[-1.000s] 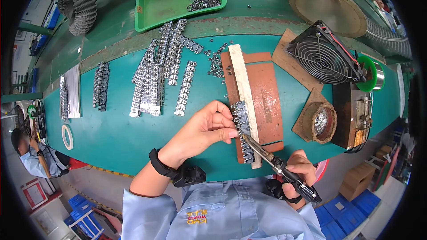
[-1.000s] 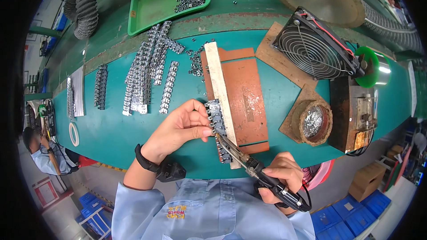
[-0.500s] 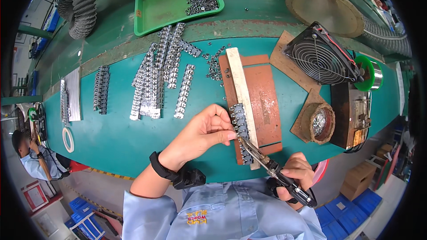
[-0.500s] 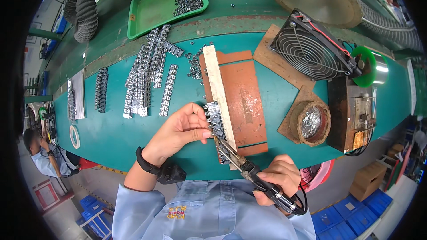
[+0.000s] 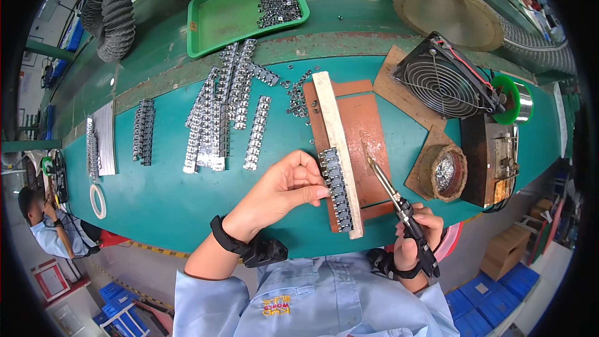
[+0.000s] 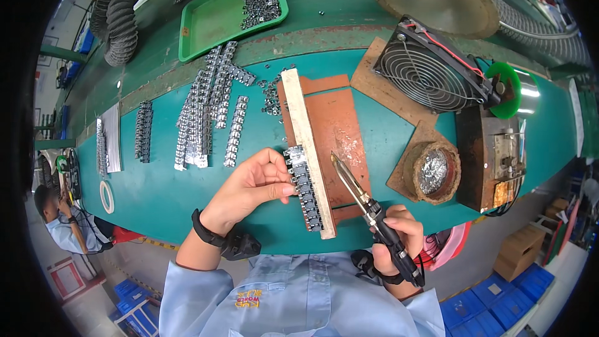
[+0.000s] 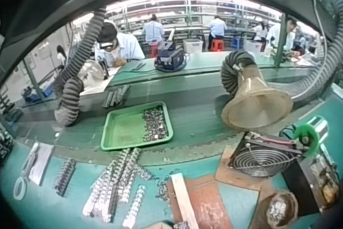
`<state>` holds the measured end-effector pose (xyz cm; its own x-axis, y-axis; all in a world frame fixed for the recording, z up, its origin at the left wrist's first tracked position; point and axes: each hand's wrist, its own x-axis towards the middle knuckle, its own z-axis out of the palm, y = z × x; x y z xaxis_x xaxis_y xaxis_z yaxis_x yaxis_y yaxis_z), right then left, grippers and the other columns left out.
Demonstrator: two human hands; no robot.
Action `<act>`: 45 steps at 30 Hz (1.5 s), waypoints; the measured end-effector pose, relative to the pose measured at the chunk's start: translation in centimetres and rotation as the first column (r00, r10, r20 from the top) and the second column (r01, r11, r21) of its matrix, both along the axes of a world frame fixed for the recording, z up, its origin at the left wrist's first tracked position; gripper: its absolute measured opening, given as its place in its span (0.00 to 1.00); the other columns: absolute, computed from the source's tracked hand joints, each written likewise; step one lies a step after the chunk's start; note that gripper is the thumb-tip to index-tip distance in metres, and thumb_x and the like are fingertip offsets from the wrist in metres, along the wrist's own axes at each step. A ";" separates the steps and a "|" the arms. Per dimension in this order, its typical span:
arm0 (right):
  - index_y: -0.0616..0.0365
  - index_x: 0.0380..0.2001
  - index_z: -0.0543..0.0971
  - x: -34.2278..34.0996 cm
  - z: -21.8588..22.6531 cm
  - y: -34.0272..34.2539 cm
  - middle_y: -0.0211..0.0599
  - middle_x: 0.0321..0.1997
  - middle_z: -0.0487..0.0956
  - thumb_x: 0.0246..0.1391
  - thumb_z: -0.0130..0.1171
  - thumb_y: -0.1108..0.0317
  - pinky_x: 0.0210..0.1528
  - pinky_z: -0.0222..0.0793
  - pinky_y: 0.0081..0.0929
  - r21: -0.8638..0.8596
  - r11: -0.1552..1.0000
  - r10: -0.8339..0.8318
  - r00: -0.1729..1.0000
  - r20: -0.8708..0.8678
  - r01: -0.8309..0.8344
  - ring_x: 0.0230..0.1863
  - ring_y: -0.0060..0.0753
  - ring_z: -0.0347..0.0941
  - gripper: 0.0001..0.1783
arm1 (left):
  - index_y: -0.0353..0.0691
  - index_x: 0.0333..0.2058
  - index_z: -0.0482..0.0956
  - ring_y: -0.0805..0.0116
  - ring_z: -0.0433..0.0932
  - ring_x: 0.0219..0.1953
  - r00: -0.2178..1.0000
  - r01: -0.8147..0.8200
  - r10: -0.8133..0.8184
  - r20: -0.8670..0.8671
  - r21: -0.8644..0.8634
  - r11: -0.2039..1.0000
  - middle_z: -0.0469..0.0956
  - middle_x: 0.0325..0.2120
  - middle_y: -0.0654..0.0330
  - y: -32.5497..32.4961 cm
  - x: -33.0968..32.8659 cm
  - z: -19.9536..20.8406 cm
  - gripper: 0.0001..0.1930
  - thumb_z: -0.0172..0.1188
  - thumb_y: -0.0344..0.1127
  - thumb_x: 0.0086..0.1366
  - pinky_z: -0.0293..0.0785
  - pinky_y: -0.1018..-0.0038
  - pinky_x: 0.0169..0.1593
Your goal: The person solders electronic components onto a strip mounted on a wooden block using a soldering iron, positioning small parts and handling metal component strips by hand.
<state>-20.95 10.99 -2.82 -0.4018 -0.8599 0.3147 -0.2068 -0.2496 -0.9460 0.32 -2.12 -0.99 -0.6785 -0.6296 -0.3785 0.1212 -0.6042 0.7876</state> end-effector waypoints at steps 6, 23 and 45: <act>0.59 0.34 0.65 -0.2 -0.4 0.1 0.31 0.19 0.66 0.44 0.59 0.45 0.36 0.57 0.26 -0.036 0.999 -0.001 1.000 0.022 0.002 0.21 0.24 0.61 0.28 | 0.37 0.35 0.65 0.78 0.72 0.31 0.998 -0.007 0.008 0.065 -0.022 1.000 0.74 0.29 0.62 -0.2 0.0 0.8 0.08 0.54 0.25 0.58 0.70 0.81 0.32; 0.60 0.36 0.64 -0.4 -0.5 0.2 0.34 0.21 0.66 0.44 0.58 0.48 0.32 0.58 0.24 -0.070 0.997 0.027 0.998 0.064 -0.022 0.23 0.25 0.61 0.27 | 0.35 0.29 0.73 0.70 0.69 0.25 0.667 0.287 0.550 0.502 -0.855 0.432 0.71 0.26 0.60 -2.0 -1.5 0.0 0.08 0.59 0.22 0.48 0.64 0.76 0.28; 0.63 0.37 0.66 -0.5 -0.2 0.4 0.37 0.24 0.68 0.45 0.60 0.57 0.27 0.60 0.21 -0.038 0.999 0.031 0.997 0.066 -0.029 0.25 0.27 0.64 0.23 | 0.33 0.37 0.71 0.73 0.71 0.30 0.982 -0.151 0.160 0.096 -0.096 0.984 0.75 0.31 0.57 0.4 0.9 2.7 0.06 0.52 0.27 0.60 0.67 0.79 0.37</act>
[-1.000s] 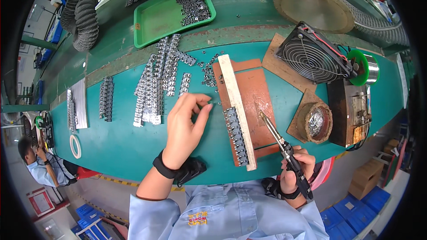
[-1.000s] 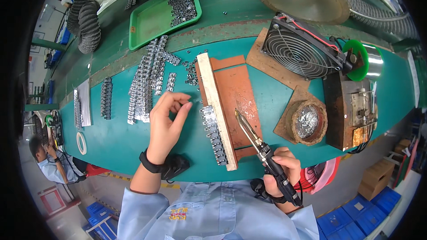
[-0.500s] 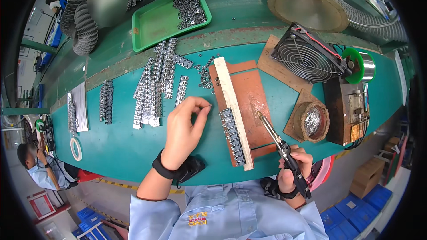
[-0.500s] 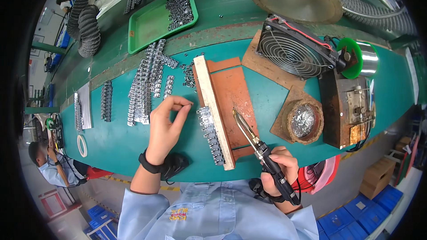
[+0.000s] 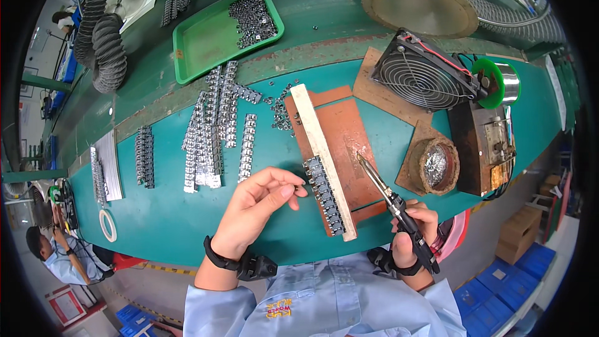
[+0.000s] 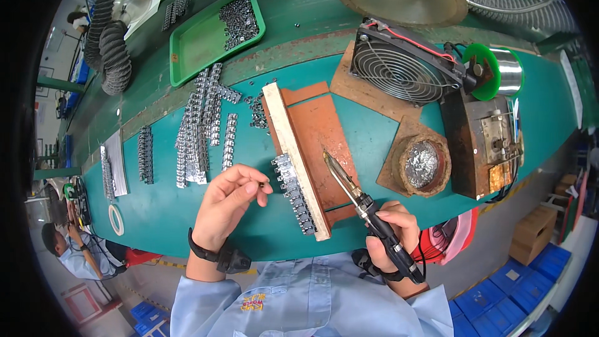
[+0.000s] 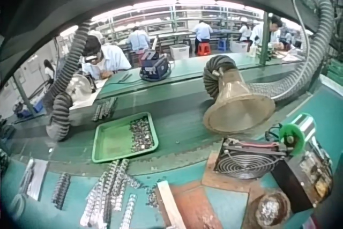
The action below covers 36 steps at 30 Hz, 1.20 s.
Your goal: The person solders electronic components onto a strip mounted on a wooden block using a soldering iron, positioning small parts and handling metal component strips by hand.
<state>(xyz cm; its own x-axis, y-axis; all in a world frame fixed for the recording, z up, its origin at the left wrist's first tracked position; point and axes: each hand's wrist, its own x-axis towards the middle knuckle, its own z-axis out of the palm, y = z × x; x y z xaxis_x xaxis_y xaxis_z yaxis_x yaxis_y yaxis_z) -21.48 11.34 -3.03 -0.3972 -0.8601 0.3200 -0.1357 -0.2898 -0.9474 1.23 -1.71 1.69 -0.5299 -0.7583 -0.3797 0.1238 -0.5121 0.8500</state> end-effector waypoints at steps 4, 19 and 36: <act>0.64 0.37 0.67 0.0 -0.1 0.0 0.38 0.24 0.70 0.44 0.61 0.61 0.30 0.61 0.24 -0.018 1.000 0.006 1.000 0.025 -0.006 0.25 0.29 0.66 0.22 | 0.33 0.36 0.71 0.72 0.72 0.31 1.000 -0.003 0.004 -0.010 0.068 0.998 0.75 0.31 0.56 0.1 -0.4 0.5 0.06 0.53 0.26 0.59 0.68 0.78 0.38; 0.60 0.36 0.65 -0.1 0.1 -0.2 0.32 0.21 0.66 0.46 0.58 0.50 0.27 0.56 0.19 0.036 0.999 -0.006 0.998 -0.059 0.008 0.23 0.23 0.61 0.26 | 0.37 0.33 0.67 0.75 0.72 0.32 0.995 0.086 -0.090 0.041 0.096 0.992 0.72 0.28 0.62 1.0 -0.9 -1.0 0.08 0.55 0.23 0.56 0.69 0.80 0.38; 0.61 0.36 0.65 -0.4 0.0 -0.4 0.33 0.21 0.66 0.47 0.57 0.49 0.28 0.57 0.21 0.008 1.000 0.027 0.996 -0.083 -0.026 0.22 0.23 0.61 0.26 | 0.39 0.34 0.64 0.75 0.73 0.32 0.997 0.066 -0.070 0.036 0.107 0.992 0.71 0.27 0.64 1.3 -1.8 -1.2 0.10 0.55 0.22 0.56 0.69 0.80 0.38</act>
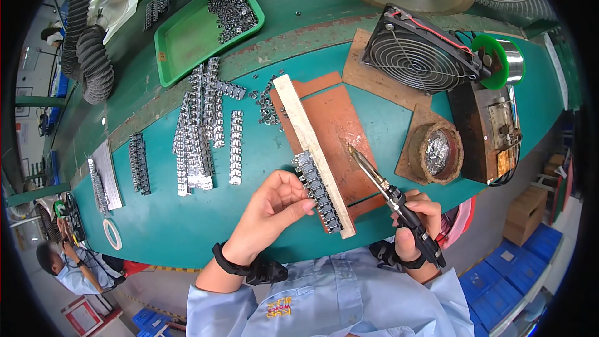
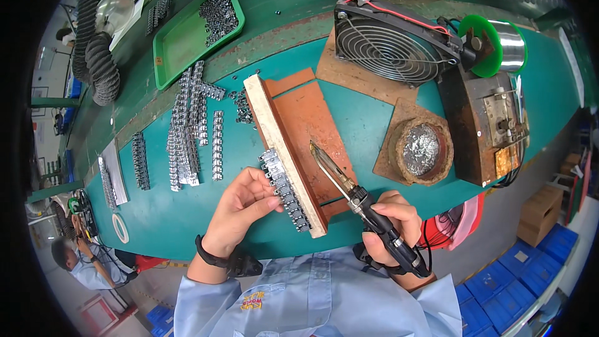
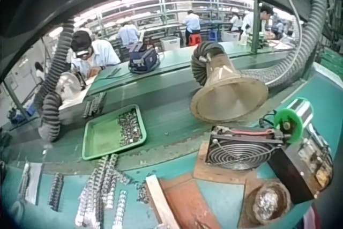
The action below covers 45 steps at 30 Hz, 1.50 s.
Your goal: The person solders electronic components onto a strip mounted on a wooden block using a soldering iron, positioning small parts and handling metal component strips by hand.
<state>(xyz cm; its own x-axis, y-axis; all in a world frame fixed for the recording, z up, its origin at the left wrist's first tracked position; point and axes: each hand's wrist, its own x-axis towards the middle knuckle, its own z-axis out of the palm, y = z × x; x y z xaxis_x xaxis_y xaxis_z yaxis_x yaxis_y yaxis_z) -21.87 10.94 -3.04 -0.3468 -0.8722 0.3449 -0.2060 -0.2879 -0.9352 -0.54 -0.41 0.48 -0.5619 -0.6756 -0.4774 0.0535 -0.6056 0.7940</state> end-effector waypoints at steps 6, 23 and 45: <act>0.61 0.36 0.65 0.1 0.1 0.1 0.32 0.21 0.66 0.47 0.57 0.50 0.28 0.57 0.21 0.005 1.000 -0.007 1.000 0.014 0.007 0.22 0.24 0.61 0.25 | 0.39 0.34 0.64 0.74 0.74 0.32 1.000 0.006 -0.005 -0.020 0.070 0.998 0.72 0.27 0.64 -0.2 0.2 0.1 0.10 0.55 0.22 0.56 0.70 0.79 0.39; 0.60 0.28 0.73 -0.9 2.6 0.4 0.32 0.15 0.72 0.38 0.63 0.60 0.22 0.59 0.24 -0.104 0.965 0.223 0.960 -0.168 -0.242 0.14 0.28 0.65 0.18 | 0.39 0.33 0.63 0.77 0.72 0.34 0.996 0.058 -0.053 -0.067 0.071 0.996 0.73 0.30 0.63 -0.5 0.7 -0.6 0.10 0.55 0.22 0.57 0.69 0.81 0.40; 0.60 0.27 0.74 -0.3 2.6 -0.1 0.31 0.14 0.72 0.38 0.63 0.59 0.20 0.59 0.23 -0.090 0.959 0.246 0.945 -0.214 -0.270 0.13 0.27 0.66 0.17 | 0.40 0.33 0.64 0.78 0.72 0.34 0.992 0.035 -0.025 -0.124 0.079 0.996 0.73 0.29 0.64 -0.3 0.7 -0.7 0.10 0.55 0.22 0.57 0.68 0.81 0.38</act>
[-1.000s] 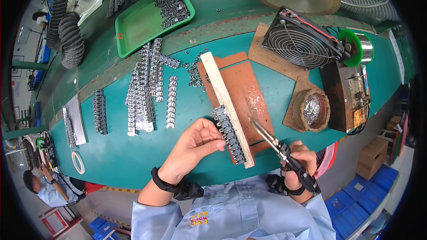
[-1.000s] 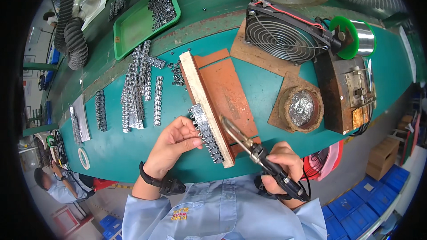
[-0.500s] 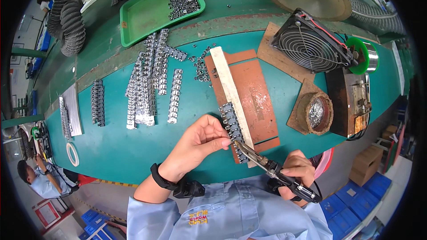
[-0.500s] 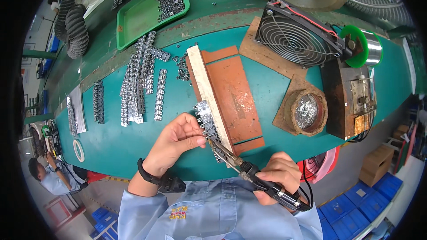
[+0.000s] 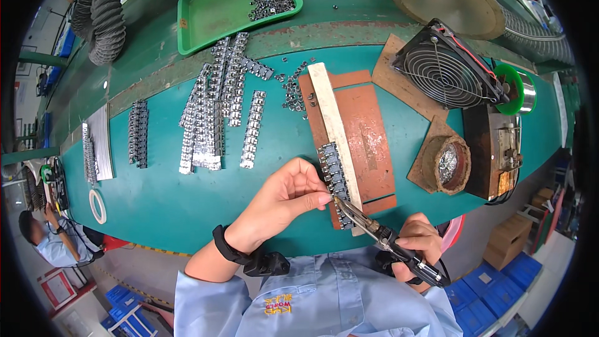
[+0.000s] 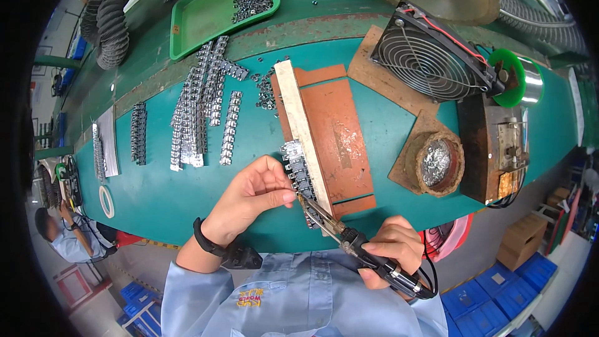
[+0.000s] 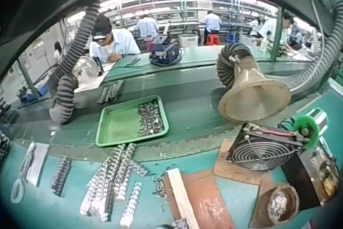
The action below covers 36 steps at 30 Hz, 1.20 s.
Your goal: The person solders electronic components onto a strip mounted on a wooden block using a soldering iron, positioning small parts and handling metal component strips by hand.
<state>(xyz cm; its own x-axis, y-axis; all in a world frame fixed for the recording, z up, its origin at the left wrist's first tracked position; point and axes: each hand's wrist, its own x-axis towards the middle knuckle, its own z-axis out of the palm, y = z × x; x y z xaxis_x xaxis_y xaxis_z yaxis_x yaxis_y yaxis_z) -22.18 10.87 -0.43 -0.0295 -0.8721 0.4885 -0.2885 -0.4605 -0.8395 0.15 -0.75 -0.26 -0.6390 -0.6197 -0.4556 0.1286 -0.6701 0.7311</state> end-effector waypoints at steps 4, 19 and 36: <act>0.60 0.27 0.74 -0.1 0.0 0.0 0.31 0.14 0.72 0.38 0.63 0.58 0.20 0.59 0.23 -0.009 1.000 -0.003 1.000 -0.012 0.003 0.13 0.27 0.66 0.17 | 0.40 0.33 0.64 0.78 0.72 0.34 1.000 -0.003 0.003 -0.005 0.003 1.000 0.73 0.29 0.63 0.0 0.0 -0.1 0.10 0.55 0.22 0.57 0.67 0.81 0.38; 0.60 0.27 0.73 -0.2 0.0 0.3 0.32 0.14 0.72 0.38 0.63 0.59 0.20 0.59 0.24 -0.017 1.000 0.023 0.999 -0.022 -0.023 0.13 0.27 0.66 0.17 | 0.41 0.30 0.64 0.77 0.73 0.32 1.000 -0.028 0.028 0.008 -0.007 1.000 0.73 0.28 0.64 0.2 -0.1 -0.2 0.10 0.57 0.22 0.56 0.69 0.81 0.37; 0.62 0.38 0.66 0.2 -3.3 1.4 0.39 0.25 0.69 0.44 0.62 0.57 0.29 0.61 0.25 0.040 0.974 -0.224 0.949 0.224 0.221 0.25 0.30 0.65 0.24 | 0.41 0.29 0.64 0.79 0.71 0.33 1.000 0.017 -0.017 0.012 -0.017 1.000 0.72 0.28 0.66 0.1 -0.1 0.0 0.09 0.55 0.22 0.57 0.67 0.82 0.39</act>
<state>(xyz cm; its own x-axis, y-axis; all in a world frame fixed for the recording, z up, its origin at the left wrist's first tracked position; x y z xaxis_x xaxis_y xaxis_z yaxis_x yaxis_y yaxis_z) -22.01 12.23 -3.76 -0.3313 -0.8378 0.4339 -0.1849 -0.3933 -0.9006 0.09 -0.69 -0.24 -0.6442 -0.6166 -0.4525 0.1086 -0.6594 0.7439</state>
